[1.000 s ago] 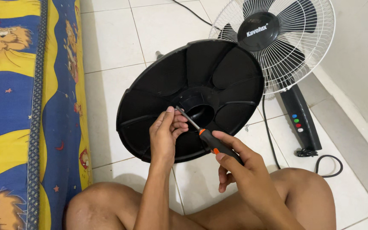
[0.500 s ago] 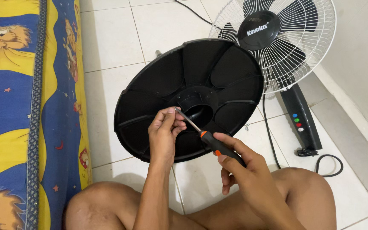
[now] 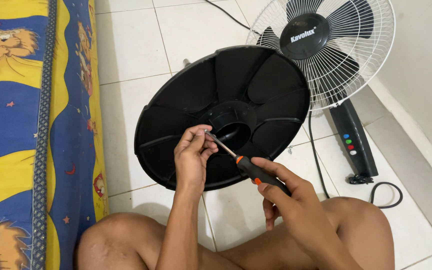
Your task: The person sits on the floor and works on a pedestal fan. They position the fan head, insert the metal pole into the round base, then use a screwdriver to unscrew a screw from the underside of the base, handling the screw by hand.
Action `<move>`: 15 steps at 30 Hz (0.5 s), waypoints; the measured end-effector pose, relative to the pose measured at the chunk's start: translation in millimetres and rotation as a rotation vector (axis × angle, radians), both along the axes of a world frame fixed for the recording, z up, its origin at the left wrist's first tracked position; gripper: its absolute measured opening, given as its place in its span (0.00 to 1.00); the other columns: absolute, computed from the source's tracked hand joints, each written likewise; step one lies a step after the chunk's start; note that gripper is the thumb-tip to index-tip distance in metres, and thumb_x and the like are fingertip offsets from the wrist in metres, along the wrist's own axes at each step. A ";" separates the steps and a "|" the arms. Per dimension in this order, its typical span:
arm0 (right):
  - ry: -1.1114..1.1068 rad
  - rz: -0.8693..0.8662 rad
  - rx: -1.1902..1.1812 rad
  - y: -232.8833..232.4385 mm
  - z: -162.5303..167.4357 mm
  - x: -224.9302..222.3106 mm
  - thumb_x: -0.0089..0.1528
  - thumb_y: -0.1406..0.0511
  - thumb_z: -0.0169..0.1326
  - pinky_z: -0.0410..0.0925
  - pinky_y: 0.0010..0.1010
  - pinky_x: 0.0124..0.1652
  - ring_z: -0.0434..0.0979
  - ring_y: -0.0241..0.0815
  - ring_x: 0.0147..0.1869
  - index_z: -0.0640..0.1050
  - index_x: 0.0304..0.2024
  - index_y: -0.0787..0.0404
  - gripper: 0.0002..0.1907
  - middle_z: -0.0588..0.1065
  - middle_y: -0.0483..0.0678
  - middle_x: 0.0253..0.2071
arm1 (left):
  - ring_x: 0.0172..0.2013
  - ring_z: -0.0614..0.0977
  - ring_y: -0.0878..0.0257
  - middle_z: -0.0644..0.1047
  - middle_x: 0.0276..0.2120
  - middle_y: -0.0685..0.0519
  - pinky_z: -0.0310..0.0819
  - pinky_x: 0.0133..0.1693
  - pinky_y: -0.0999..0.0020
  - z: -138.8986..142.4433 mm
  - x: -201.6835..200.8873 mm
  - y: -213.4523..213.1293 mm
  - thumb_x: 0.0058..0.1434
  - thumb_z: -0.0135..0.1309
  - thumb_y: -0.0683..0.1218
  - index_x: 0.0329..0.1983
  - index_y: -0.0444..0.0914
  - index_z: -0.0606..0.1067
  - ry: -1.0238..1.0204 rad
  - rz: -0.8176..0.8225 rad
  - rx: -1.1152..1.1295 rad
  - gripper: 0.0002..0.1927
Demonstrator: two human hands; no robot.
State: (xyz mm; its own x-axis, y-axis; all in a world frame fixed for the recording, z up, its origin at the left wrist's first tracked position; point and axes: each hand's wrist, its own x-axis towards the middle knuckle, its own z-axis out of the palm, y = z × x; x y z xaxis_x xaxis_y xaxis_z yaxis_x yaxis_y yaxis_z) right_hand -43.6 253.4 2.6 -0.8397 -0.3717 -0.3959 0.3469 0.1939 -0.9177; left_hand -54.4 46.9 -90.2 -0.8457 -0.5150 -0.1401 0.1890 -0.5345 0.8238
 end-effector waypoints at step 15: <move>-0.307 -0.054 -0.324 3.6 11.5 -3.8 0.60 0.63 0.44 0.62 0.21 0.14 0.66 0.31 0.20 0.71 0.64 0.70 0.31 0.77 0.52 0.41 | 0.31 0.73 0.66 0.73 0.28 0.52 0.71 0.36 0.70 -4.6 1.5 -6.1 0.69 0.44 0.44 0.41 0.34 0.77 0.114 -0.012 0.031 0.12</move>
State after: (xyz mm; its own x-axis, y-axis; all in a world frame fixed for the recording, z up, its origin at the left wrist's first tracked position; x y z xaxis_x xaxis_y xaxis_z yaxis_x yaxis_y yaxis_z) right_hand -47.4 257.0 14.1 -0.7230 -0.4765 -0.5003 0.6144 -0.1123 -0.7809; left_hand -52.9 40.8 -94.9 -0.8629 -0.5020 -0.0583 0.2743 -0.5622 0.7802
